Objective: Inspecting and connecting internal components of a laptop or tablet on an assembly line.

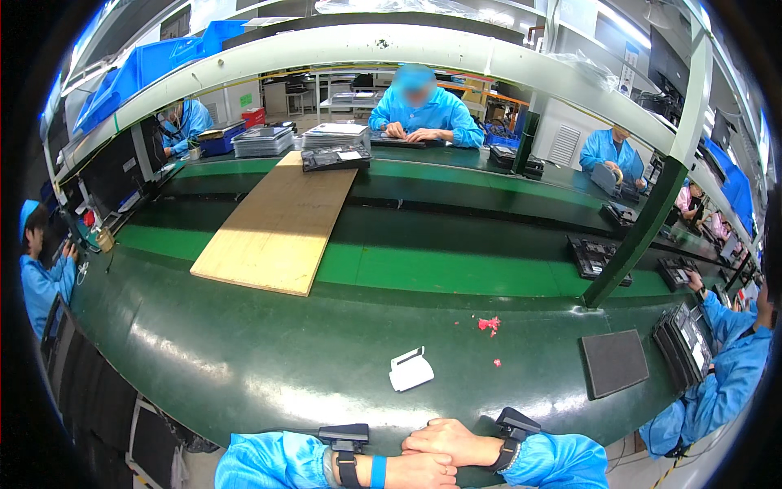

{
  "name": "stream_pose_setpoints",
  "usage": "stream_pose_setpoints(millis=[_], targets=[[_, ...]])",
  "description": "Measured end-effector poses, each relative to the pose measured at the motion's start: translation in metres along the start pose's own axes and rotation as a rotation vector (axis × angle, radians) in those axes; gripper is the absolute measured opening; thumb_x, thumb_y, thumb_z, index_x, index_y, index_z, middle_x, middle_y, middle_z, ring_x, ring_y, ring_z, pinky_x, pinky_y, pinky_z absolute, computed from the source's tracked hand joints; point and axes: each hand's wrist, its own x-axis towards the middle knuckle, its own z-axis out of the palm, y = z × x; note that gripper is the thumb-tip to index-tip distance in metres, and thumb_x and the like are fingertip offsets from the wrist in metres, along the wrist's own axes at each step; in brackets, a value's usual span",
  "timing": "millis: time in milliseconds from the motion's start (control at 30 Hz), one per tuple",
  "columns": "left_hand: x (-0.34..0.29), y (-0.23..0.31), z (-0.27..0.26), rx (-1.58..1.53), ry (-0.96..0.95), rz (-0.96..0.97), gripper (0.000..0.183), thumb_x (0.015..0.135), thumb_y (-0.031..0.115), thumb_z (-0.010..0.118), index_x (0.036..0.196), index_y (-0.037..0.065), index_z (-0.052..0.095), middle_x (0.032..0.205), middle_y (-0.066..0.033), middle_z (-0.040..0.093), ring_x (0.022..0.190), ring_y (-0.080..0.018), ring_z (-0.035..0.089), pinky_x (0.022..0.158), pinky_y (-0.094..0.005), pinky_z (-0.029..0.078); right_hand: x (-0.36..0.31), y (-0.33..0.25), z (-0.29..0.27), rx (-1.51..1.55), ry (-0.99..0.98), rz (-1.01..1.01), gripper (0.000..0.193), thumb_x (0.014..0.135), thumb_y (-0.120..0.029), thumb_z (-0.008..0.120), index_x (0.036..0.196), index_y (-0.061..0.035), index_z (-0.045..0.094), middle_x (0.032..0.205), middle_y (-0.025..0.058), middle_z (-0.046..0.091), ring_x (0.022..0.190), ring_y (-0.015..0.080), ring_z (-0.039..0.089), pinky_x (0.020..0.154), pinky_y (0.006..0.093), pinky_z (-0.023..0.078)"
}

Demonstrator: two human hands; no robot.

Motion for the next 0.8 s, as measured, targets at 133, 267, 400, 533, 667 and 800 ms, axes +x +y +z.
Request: stream_pose_setpoints(millis=[133,267,400,533,667,800], targets=[[0.0006,0.0005,-0.0002,0.006,-0.009,0.001,0.018,0.072,0.027,0.050,0.069,0.009,0.051,0.069,-0.0078,0.050,0.067,-0.0247,0.050,0.062,-0.0361,0.039,-0.0010,-0.0010,0.0004,-0.004,0.000,0.003,0.022,0.070,-0.023,0.054,0.091,-0.0155,0.055,0.074,-0.0036,0.056,0.069,0.0148,0.058,0.057,0.0265,0.040],[0.0007,0.0008,-0.0005,0.009,-0.011,0.001,0.018,0.071,0.027,0.050,0.069,0.009,0.051,0.069,-0.0079,0.050,0.067,-0.0246,0.050,0.062,-0.0360,0.039,-0.0007,-0.0014,-0.0002,-0.007,0.003,0.000,0.022,0.070,-0.023,0.054,0.091,-0.0152,0.054,0.074,-0.0031,0.056,0.069,0.0153,0.058,0.057,0.0269,0.040],[0.0008,0.0005,-0.0008,0.011,-0.009,0.004,0.018,0.071,0.027,0.051,0.069,0.009,0.051,0.070,-0.0079,0.051,0.068,-0.0245,0.051,0.063,-0.0360,0.039,-0.0003,-0.0020,-0.0017,-0.006,0.005,-0.003,0.023,0.069,-0.023,0.054,0.091,-0.0145,0.054,0.074,-0.0024,0.056,0.068,0.0160,0.058,0.056,0.0274,0.041],[0.0006,0.0004,-0.0011,0.013,-0.014,0.006,0.018,0.071,0.027,0.051,0.070,0.009,0.052,0.070,-0.0077,0.051,0.068,-0.0242,0.051,0.064,-0.0361,0.039,-0.0003,-0.0010,-0.0012,0.003,-0.001,-0.004,0.024,0.069,-0.023,0.054,0.091,-0.0143,0.054,0.074,-0.0023,0.056,0.068,0.0162,0.058,0.056,0.0274,0.040],[0.0003,0.0008,-0.0005,0.016,-0.016,0.006,0.018,0.071,0.027,0.050,0.071,0.009,0.051,0.071,-0.0076,0.051,0.068,-0.0239,0.051,0.065,-0.0360,0.040,-0.0005,-0.0012,-0.0010,0.006,0.002,-0.007,0.023,0.069,-0.023,0.054,0.091,-0.0143,0.054,0.074,-0.0024,0.056,0.068,0.0160,0.058,0.056,0.0272,0.040],[0.0007,0.0006,-0.0014,0.021,-0.030,0.002,0.018,0.071,0.027,0.050,0.072,0.009,0.051,0.071,-0.0074,0.051,0.069,-0.0236,0.051,0.065,-0.0356,0.040,0.0004,-0.0021,-0.0023,0.019,0.013,-0.006,0.022,0.069,-0.022,0.054,0.090,-0.0142,0.055,0.074,-0.0026,0.056,0.068,0.0156,0.058,0.056,0.0268,0.040]])
